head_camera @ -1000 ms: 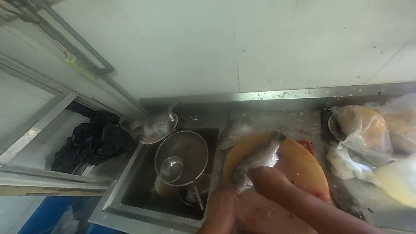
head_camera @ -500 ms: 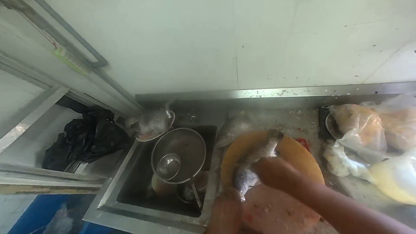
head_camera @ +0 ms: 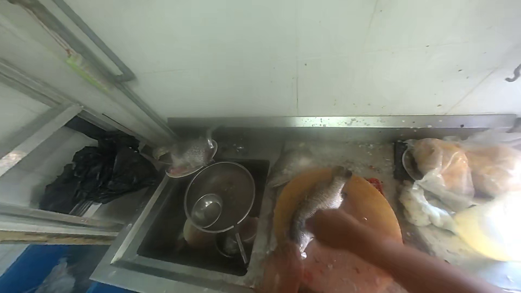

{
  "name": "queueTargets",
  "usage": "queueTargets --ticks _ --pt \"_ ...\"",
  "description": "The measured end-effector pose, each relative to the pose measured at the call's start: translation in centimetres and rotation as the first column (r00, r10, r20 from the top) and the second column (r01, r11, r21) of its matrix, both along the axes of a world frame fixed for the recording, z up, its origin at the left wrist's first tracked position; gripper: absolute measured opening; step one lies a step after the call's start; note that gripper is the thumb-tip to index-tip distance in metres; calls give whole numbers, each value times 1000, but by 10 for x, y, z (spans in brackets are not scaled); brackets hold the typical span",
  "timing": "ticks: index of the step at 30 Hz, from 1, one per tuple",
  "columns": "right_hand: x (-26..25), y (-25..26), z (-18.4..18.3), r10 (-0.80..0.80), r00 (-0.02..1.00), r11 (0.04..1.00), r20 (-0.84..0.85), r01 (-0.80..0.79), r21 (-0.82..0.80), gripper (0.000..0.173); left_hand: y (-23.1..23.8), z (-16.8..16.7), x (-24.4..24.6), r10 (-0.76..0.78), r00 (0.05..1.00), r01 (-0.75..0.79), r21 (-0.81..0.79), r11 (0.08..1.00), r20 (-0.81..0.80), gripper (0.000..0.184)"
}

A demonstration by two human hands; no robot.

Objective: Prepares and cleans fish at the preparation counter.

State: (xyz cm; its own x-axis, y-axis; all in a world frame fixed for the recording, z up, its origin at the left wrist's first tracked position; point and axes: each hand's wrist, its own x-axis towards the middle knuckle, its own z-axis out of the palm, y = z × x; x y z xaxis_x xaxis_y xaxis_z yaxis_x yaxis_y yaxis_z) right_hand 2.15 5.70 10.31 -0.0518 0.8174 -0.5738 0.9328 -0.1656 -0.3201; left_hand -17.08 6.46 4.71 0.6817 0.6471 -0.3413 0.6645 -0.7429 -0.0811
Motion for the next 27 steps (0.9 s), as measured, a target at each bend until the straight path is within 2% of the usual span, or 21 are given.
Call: queueTargets --ticks 1,3,4,7,8,10,12,13,14,16,17,19,21,22,23,26,27 --pt "21 3 3 -138 988 990 74 139 -6 22 0 -1 0 -19 1000 19 26 999 1 35" --pt "47 12 16 -391 890 911 235 411 -38 24 -1 -2 -1 -19 999 17 43 999 26 36" --pt "47 10 13 -411 879 904 241 428 -19 24 -2 -4 -3 -22 999 20 53 998 27 36" --pt "14 1 -4 -138 989 990 58 137 16 22 0 -22 -4 -117 985 80 272 959 125 27" --pt "11 1 -6 -89 996 996 0 89 -15 23 -2 -20 -3 -118 987 84 274 958 108 26" --pt "36 2 -16 -224 974 975 26 224 4 21 -2 -15 -4 -127 990 110 228 967 65 27" --pt "72 5 -30 -373 911 928 176 363 88 17 0 7 3 -37 998 35 -47 998 -42 37" --pt "74 2 -37 -378 906 924 188 356 142 16 0 9 3 -20 998 15 -100 995 -52 39" --pt "62 -1 -30 -348 923 935 167 328 136 16 -1 4 1 -28 1000 28 -56 998 -5 38" --pt "26 2 -9 -211 976 977 60 212 5 20 -2 -15 -7 -74 987 51 162 986 143 29" --pt "20 3 -5 -174 984 984 23 175 -23 20 -2 -14 -7 -76 986 49 180 982 146 27" --pt "46 -2 -14 -267 964 964 2 267 12 21 -1 5 4 -44 999 44 39 998 7 32" --pt "80 -8 -40 -435 893 900 115 429 79 19 1 24 14 -9 996 -2 -118 993 -93 36" --pt "83 -12 -50 -467 875 884 127 458 90 21 1 28 14 8 994 -24 -150 988 -106 37" --pt "72 -16 -50 -447 891 894 80 441 81 23 2 31 15 26 993 -45 -173 984 -111 38" --pt "23 -22 -24 -206 971 977 -119 211 26 19 10 23 12 8 996 -22 -154 988 -92 41" --pt "21 -25 -21 -201 969 977 -141 208 40 20 15 17 8 -7 999 1 -139 990 -47 43"
